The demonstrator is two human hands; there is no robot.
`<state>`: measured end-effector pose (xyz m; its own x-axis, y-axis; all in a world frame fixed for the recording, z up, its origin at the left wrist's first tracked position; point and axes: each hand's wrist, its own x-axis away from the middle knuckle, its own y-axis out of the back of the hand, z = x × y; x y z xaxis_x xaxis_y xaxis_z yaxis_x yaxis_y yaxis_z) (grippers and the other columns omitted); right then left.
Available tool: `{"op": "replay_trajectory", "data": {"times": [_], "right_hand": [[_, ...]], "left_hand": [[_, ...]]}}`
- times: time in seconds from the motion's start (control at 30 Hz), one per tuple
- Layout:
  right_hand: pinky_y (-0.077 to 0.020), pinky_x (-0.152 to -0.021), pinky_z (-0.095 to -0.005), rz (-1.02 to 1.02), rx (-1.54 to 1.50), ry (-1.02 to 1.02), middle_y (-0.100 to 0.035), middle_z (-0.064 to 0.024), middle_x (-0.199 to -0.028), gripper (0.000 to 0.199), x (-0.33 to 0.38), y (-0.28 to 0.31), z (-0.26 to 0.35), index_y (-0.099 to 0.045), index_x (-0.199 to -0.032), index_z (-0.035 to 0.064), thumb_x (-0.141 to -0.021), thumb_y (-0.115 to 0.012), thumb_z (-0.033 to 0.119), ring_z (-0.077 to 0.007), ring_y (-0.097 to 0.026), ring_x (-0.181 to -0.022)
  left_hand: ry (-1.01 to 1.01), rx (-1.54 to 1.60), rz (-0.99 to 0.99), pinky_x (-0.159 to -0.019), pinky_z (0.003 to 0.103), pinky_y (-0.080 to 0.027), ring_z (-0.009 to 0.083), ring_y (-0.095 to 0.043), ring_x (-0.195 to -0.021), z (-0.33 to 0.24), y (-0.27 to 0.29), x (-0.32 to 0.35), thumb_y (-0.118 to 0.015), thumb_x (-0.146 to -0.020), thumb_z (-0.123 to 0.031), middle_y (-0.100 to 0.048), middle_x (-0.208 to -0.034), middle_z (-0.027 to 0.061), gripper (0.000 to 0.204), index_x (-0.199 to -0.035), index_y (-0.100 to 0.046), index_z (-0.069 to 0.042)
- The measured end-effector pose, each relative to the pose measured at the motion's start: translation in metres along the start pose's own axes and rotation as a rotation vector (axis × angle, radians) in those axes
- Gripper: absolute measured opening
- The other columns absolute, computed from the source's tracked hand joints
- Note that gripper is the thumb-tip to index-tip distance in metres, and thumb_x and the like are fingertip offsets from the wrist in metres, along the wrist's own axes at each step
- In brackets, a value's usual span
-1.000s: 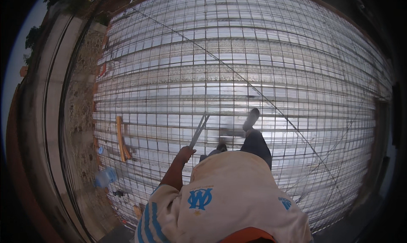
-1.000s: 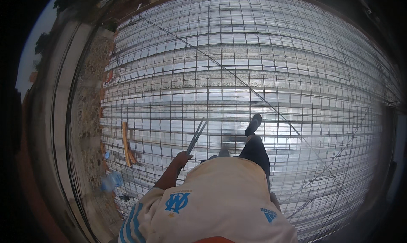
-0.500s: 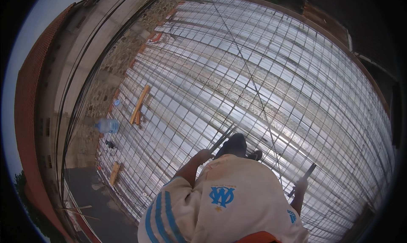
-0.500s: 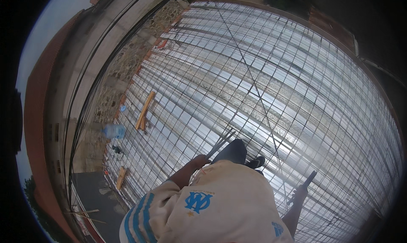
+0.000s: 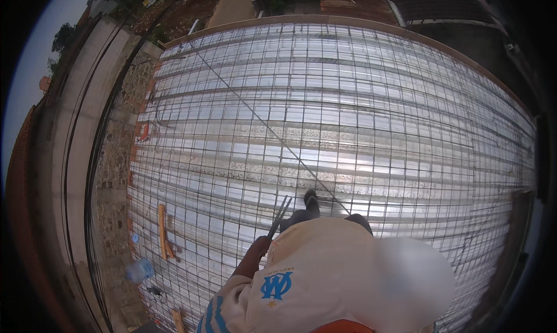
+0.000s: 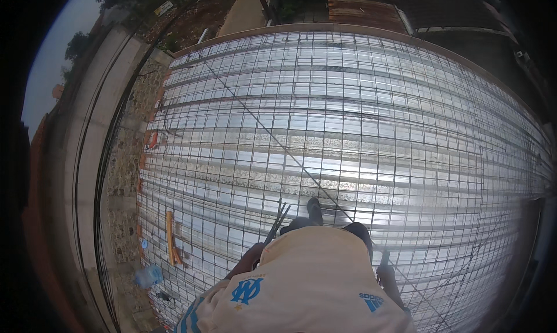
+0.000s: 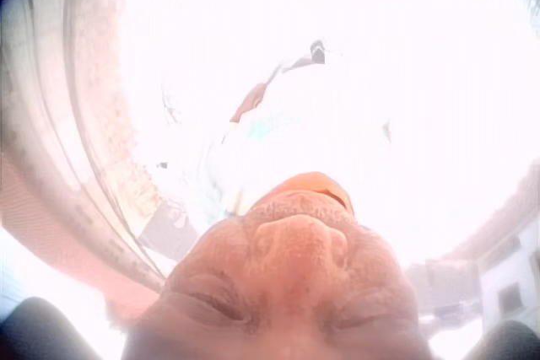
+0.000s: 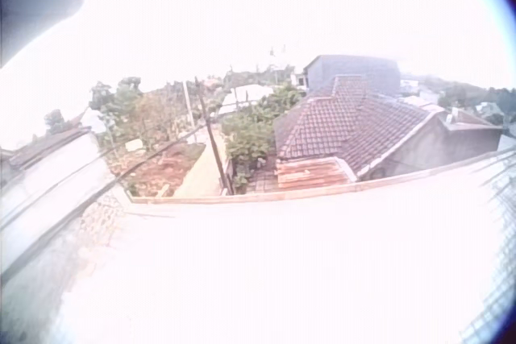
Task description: The person cuts rebar rods with an angle grinder, then walks across a rebar grid on a construction site. They use pliers and a hammer to adjust and secure rebar intersections, and place a wooden block on the grid.
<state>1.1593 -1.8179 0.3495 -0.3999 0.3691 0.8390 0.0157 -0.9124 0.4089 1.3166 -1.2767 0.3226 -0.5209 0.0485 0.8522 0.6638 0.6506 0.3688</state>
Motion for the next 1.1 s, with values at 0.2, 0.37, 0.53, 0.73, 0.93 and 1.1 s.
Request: {"op": "replay_trajectory", "data": {"times": [0.2,0.37,0.53,0.73,0.93,1.1], "right_hand": [[-0.0490,-0.053,-0.0324,-0.094,0.029,0.062,-0.060,-0.0105,-0.070,0.016,-0.011,-0.009,0.034,-0.063,-0.082,0.0064,-0.075,-0.057,0.020,-0.0198,-0.061,-0.063],[-0.0496,-0.055,-0.0328,-0.065,-0.423,-0.123,-0.062,-0.0121,-0.070,0.023,-0.014,0.013,0.144,-0.065,-0.088,0.0043,-0.076,-0.058,0.022,-0.0209,-0.061,-0.063],[-0.0496,-0.057,-0.0340,-0.075,0.091,0.216,-0.062,-0.0137,-0.073,0.030,-0.093,0.061,0.179,-0.063,-0.096,0.0054,-0.073,-0.062,0.024,-0.0242,-0.062,-0.065],[-0.0486,-0.067,-0.0336,-0.270,-0.109,0.531,-0.059,-0.0134,-0.088,0.021,-0.165,0.132,0.279,-0.061,-0.088,0.0060,-0.069,-0.069,0.011,-0.0262,-0.059,-0.078],[-0.0442,-0.081,-0.0357,-0.207,0.017,1.094,-0.052,-0.0145,-0.104,0.029,-0.122,0.205,0.467,-0.056,-0.104,0.0077,-0.076,-0.061,0.008,-0.0306,-0.053,-0.094],[-0.0417,-0.085,-0.0374,-0.223,0.059,1.392,-0.045,-0.0158,-0.110,0.027,-0.128,0.210,0.541,-0.056,-0.099,0.0080,-0.073,-0.061,0.006,-0.0324,-0.047,-0.104]], "left_hand": [[0.129,-0.100,0.176,-0.037,0.032,-0.037,0.0139,-0.041,-0.041,-0.160,0.116,-0.020,-0.059,-0.080,-0.034,-0.045,-0.056,0.0051,0.033,-0.076,-0.053,-0.002],[0.077,-0.042,0.117,-0.040,0.032,-0.038,0.0156,-0.045,-0.043,-0.236,0.150,-0.057,-0.060,-0.080,-0.037,-0.048,-0.057,0.0061,0.039,-0.078,-0.051,0.001],[0.061,-0.019,0.143,-0.039,0.030,-0.038,0.0150,-0.045,-0.044,-0.333,0.137,-0.056,-0.061,-0.079,-0.037,-0.046,-0.057,0.0045,0.039,-0.077,-0.051,0.001],[0.044,-0.099,0.174,-0.041,0.029,-0.032,0.0113,-0.039,-0.044,-0.456,0.128,-0.034,-0.058,-0.080,-0.043,-0.043,-0.052,0.0002,0.038,-0.067,-0.049,-0.008],[0.014,0.002,0.357,-0.039,0.026,-0.031,0.0088,-0.034,-0.043,-0.542,0.127,-0.091,-0.056,-0.079,-0.051,-0.037,-0.054,-0.0021,0.044,-0.076,-0.050,-0.008],[-0.002,-0.001,0.492,-0.037,0.026,-0.031,0.0102,-0.035,-0.039,-0.636,0.122,-0.131,-0.041,-0.082,-0.061,-0.037,-0.051,-0.0011,0.056,-0.082,-0.049,-0.005]]}}
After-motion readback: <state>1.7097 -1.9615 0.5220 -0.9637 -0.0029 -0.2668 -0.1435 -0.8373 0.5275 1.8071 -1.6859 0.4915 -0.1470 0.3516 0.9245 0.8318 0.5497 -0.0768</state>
